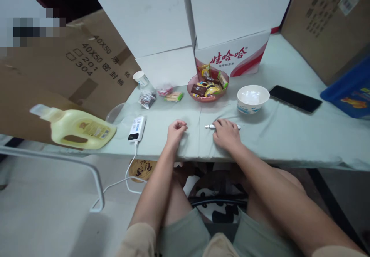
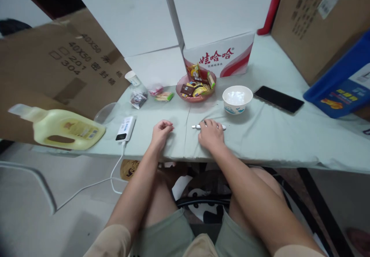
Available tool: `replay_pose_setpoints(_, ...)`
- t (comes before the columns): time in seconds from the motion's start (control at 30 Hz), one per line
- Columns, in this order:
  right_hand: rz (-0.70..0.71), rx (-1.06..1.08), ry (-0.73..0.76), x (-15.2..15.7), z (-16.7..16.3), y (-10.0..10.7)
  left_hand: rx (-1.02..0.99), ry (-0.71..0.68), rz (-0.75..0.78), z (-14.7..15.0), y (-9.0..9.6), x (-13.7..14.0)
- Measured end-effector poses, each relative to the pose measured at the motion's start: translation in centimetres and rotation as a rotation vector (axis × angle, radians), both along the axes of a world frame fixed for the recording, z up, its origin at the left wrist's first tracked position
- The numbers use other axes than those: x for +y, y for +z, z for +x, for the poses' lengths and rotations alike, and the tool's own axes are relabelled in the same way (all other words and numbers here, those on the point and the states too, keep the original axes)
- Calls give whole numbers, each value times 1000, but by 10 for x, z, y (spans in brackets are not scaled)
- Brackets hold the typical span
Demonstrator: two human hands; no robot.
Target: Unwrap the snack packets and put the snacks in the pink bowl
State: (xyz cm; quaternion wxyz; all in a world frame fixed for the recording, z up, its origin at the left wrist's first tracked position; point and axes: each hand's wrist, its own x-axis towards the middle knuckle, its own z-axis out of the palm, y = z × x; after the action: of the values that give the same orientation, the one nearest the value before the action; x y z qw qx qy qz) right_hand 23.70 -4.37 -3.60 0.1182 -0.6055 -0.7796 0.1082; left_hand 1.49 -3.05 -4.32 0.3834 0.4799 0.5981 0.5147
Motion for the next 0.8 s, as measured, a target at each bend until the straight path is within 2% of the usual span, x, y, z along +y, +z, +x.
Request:
replay_pose_setpoints(0.1, -3, 12, 13, 0, 2, 0, 220, 101, 49, -13, 7, 37)
replay_pose_setpoints(0.2, -5, 15, 22, 0, 3, -1, 346, 106, 81, -21, 18, 84)
replay_pose_setpoints(0.27, -11, 18, 25, 0, 4, 0, 480, 72, 88, -24, 23, 113)
replay_pose_setpoints(0.3, -13, 22, 26, 0, 4, 1, 635, 21, 69, -26, 24, 125)
replay_pose_setpoints(0.4, -23, 36, 26, 2, 5, 3, 1005, -89, -91, -31, 19, 150)
replay_pose_setpoints(0.47, -31, 41, 26, 3, 5, 3, 1077, -107, -201, -34, 12, 156)
replay_pose_setpoints(0.57, -33, 49, 27, 4, 6, 2, 1065, -88, -218, -36, 2, 151)
replay_pose_setpoints(0.67, -32, 49, 26, 4, 6, 2, 1010, -68, -145, -36, 1, 134)
replay_pose_setpoints(0.8, -29, 38, 26, 2, 6, 3, 871, 39, 73, -34, 19, 102)
